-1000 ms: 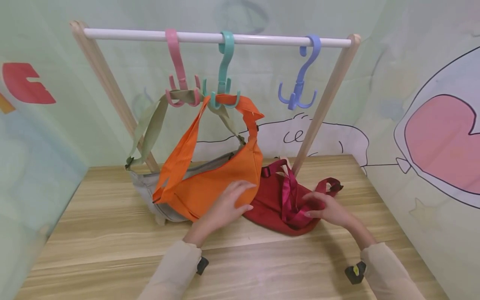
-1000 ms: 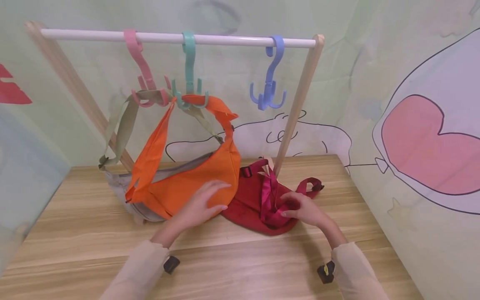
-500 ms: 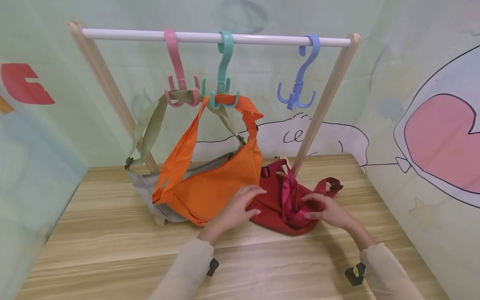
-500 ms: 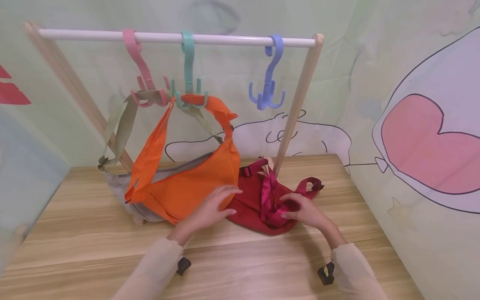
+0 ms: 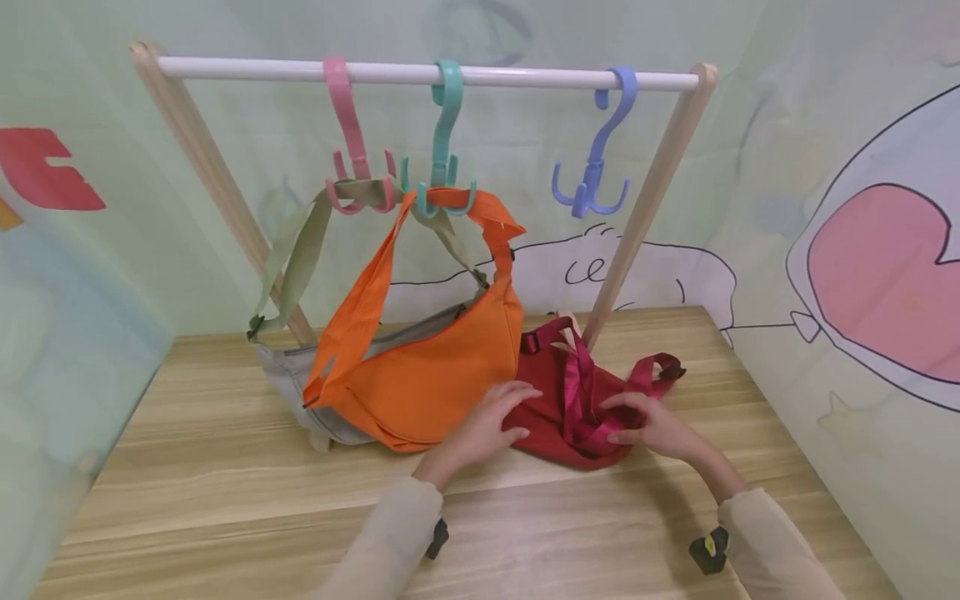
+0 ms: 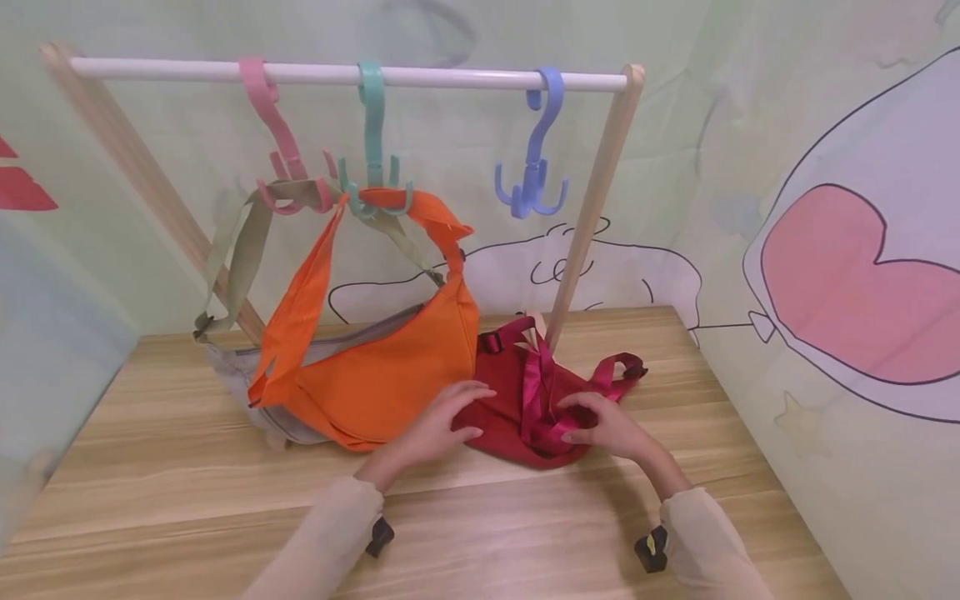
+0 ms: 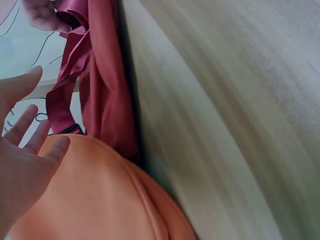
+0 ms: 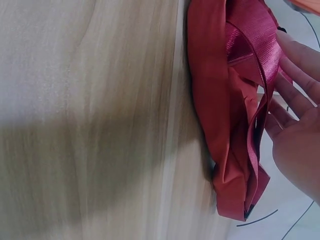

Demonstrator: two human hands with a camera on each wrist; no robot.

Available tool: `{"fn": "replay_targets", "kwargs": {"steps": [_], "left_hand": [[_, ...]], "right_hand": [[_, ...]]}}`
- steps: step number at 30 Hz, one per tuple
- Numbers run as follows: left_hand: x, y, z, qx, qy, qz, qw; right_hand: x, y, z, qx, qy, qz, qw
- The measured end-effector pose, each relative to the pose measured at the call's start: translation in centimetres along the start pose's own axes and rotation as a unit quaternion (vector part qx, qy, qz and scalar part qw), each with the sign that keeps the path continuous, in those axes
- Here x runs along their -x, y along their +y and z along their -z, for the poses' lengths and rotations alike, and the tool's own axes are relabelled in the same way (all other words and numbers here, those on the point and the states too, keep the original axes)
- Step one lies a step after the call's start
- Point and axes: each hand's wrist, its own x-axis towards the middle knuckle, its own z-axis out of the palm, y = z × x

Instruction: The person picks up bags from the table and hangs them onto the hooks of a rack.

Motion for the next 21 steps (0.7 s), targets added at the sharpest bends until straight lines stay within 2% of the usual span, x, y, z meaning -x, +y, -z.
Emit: {"fn": "replay_targets", "kwargs": {"steps": [5,13,21], "left_hand": [[-0.3,-0.2,-0.7,-0.008,-0.006,-0.013,0.9999],[-0.9,-0.1,-1.6,-0.01,-0.033,0.001,0.9994],[-1.6,0.1,-2.7,-0.014,-0.042,-0.019,0.9988]], "right_hand": [[0.3,0.1,-0.1,0.004,0.0,-0.01,0.9999],[0.7,0.3,0.0,0.016,-0.004,-0.019,0.9997],[1.5,0.5,-0.3,0.0,0.004,-0.032,0.9995]]}}
